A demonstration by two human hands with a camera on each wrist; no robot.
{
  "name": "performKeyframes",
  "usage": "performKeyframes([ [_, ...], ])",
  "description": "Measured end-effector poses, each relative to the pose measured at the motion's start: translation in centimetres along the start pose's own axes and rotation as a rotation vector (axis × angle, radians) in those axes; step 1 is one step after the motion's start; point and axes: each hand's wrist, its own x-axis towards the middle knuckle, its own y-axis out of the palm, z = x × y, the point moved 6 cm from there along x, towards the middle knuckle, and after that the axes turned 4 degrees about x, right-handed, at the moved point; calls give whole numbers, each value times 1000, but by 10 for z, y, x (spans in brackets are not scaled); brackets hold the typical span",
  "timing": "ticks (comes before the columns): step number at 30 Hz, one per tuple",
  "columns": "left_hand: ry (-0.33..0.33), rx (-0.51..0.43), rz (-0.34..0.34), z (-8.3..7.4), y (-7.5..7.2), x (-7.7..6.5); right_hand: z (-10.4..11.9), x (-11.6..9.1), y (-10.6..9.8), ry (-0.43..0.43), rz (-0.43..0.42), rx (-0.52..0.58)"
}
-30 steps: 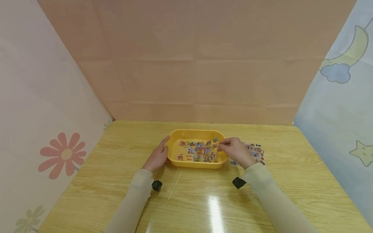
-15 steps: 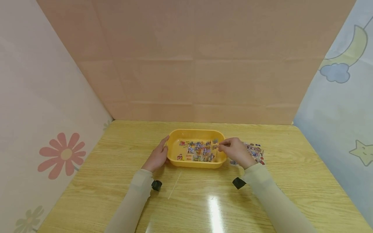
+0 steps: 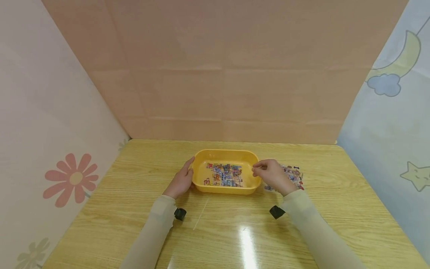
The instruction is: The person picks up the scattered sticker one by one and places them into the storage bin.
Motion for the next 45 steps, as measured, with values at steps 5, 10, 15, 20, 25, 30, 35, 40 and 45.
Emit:
performKeyframes([
  [5,-1,-6,1,0,1,0,-8,1,-6,9,-19,33],
  [10,-3,-11,-2,0,0,0,-19,0,-16,11,-50,40],
  [15,-3,-15,-4,-1,0,0,-31,-5,-25,12,-68,4],
  [20,-4,-10,-7,-1,-1,0,-40,-11,-34,-25,-84,-87],
  [25,-5,-9,-7,-2,-1,0,-48,-16,-38,-38,-91,-143],
  [30,-5,-13,-5,-3,-1,-1,-56,-21,-43,-4,-76,-165],
  [35,0,-17,-4,-1,0,0,-68,-21,-48,41,-60,-244],
  [40,2,-18,0,0,0,1,-77,-22,-52,57,-52,-314],
  [45,-2,-17,-1,0,0,1,-83,-24,-55,50,-46,-345],
])
